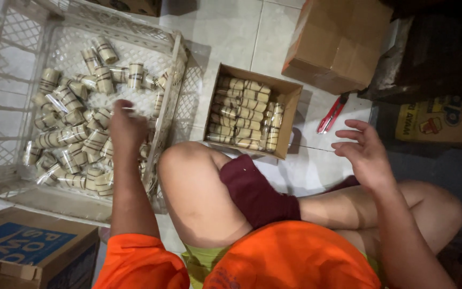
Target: The person sits on the floor and uses a utility knife to cut a cardboard box, then seals it with clear tape. They then open the box and transfer individually wrapped cylindrical items from a white plastic crate into the cardboard box.
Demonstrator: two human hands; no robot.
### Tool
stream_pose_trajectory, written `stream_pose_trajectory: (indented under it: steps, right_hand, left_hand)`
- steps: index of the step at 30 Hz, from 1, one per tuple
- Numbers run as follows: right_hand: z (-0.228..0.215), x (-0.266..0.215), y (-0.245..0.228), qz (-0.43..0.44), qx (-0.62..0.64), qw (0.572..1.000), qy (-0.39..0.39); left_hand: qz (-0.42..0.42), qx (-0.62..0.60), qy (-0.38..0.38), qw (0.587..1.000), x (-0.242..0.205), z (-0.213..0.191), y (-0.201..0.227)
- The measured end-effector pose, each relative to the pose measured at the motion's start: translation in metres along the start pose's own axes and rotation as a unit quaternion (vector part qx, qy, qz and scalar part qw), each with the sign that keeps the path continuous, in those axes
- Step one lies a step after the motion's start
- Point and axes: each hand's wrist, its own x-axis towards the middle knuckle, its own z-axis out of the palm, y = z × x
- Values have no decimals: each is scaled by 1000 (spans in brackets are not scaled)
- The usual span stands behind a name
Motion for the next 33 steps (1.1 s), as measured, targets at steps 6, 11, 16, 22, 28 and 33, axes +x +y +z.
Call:
stream_pose_trajectory:
  steps: [6, 11, 16, 22, 28, 33]
  right_hand:
    - [-1, 2, -1, -26, -20, 999, -1]
    - [3, 4, 20, -50, 9, 999, -6]
    - [4, 7, 18, -45, 14, 999, -19]
    - [43, -2, -35, -74, 40, 996, -23]
    - [119, -26, -88, -78, 165, 963, -197]
    - [138, -30, -94, -65, 211, 948, -228]
  left_hand:
    - [-63, 225, 44, 971, 26, 3, -3]
    - [-39, 242, 92, 965, 45, 27, -28]
    - [-46, 209, 101, 972, 41, 25, -31]
    - [-129, -136, 175, 967, -20, -30, 40]
    - [13, -552, -134, 823, -128, -14, 148]
    - [148, -522, -252, 801, -165, 53, 174]
